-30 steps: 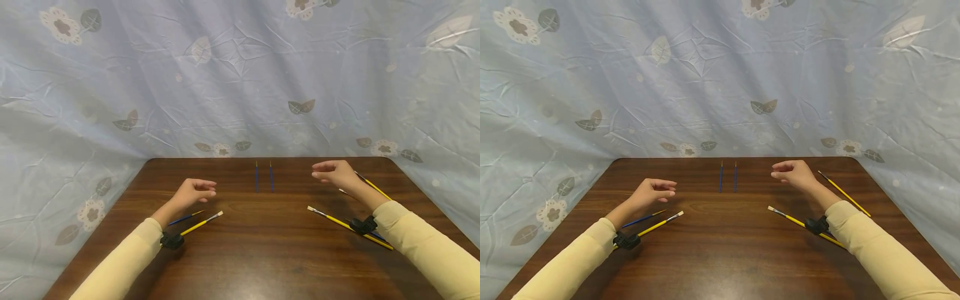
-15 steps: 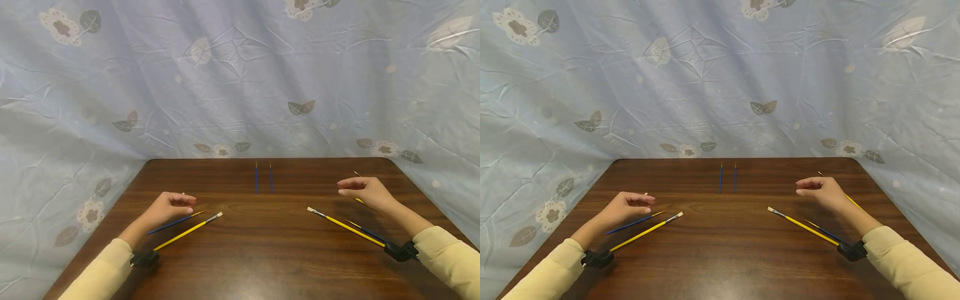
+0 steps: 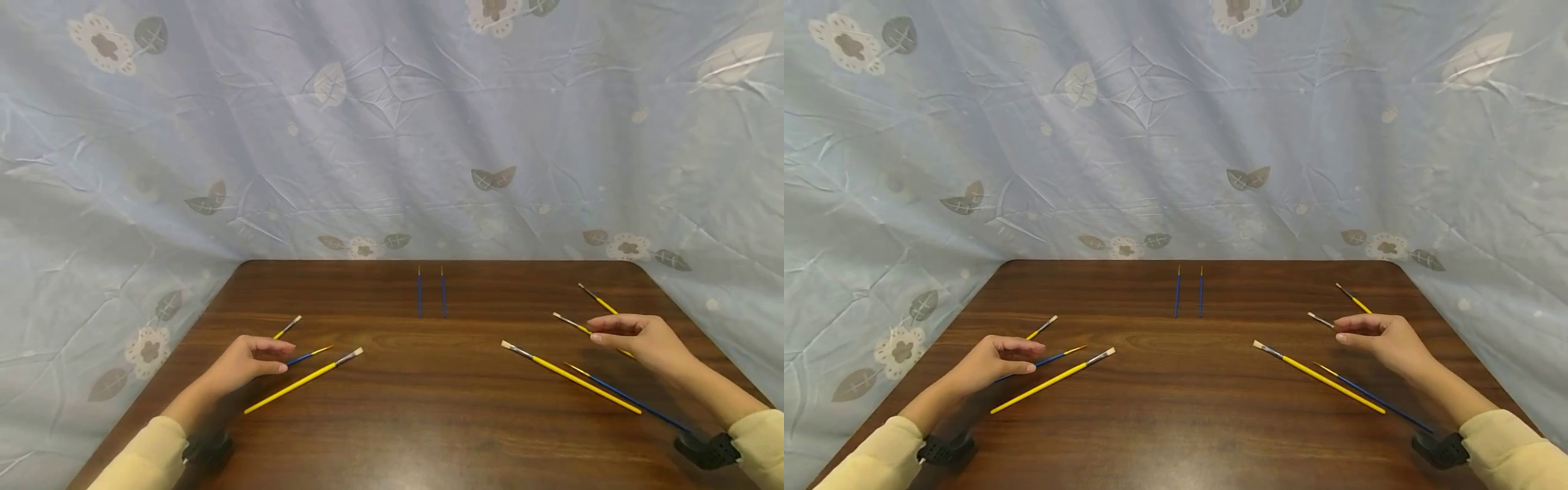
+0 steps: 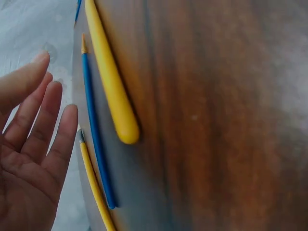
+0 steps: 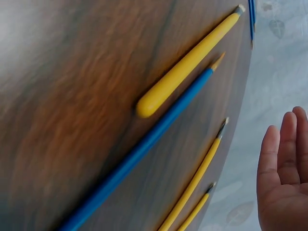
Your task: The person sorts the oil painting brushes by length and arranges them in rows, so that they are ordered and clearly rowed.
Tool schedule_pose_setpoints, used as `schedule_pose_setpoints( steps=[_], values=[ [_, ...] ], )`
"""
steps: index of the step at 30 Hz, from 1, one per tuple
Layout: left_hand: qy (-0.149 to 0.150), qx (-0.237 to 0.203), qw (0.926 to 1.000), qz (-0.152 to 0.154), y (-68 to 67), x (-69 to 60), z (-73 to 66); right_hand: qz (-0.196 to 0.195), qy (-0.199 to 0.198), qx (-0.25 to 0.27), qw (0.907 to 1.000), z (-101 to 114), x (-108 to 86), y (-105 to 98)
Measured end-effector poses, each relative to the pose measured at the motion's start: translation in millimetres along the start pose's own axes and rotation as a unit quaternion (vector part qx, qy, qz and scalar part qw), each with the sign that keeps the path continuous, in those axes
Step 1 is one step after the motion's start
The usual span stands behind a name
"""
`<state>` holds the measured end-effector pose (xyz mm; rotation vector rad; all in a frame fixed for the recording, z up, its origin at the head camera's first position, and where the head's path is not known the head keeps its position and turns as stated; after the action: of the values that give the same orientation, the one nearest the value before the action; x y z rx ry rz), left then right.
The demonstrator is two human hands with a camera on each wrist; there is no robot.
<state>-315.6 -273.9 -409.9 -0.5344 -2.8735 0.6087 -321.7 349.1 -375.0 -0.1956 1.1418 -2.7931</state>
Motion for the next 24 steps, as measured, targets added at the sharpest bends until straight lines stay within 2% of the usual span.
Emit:
schedule_pose_setpoints(
  steps=[11,19,24],
  values=[
    [-0.010,0.039,0.9992,-0.007,0.1,-5.3,7.1,0.003,0.010,0.000,0.9999,-20.6,-17.3,-10.5],
    [-0.007,0.062,0.9980,-0.011,-0.4,-2.8,9.0,0.018,0.025,-0.001,0.9995,-37.2,-28.8,-15.4],
    [-0.010,0.066,0.9977,-0.014,-0.1,-1.1,11.8,0.020,0.018,0.003,0.9996,-45.6,-35.4,-15.9]
  ],
)
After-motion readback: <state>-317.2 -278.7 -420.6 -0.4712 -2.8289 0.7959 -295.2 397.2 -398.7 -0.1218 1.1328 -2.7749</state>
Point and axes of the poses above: each hand's wrist, its own x-axis towards the middle knuckle, its own y-axis out of the palm, z = x × y, the point moved 10 cm from there along x, towards the middle knuckle, and after that the axes turned 5 degrees about -x, right-handed, at the moved point
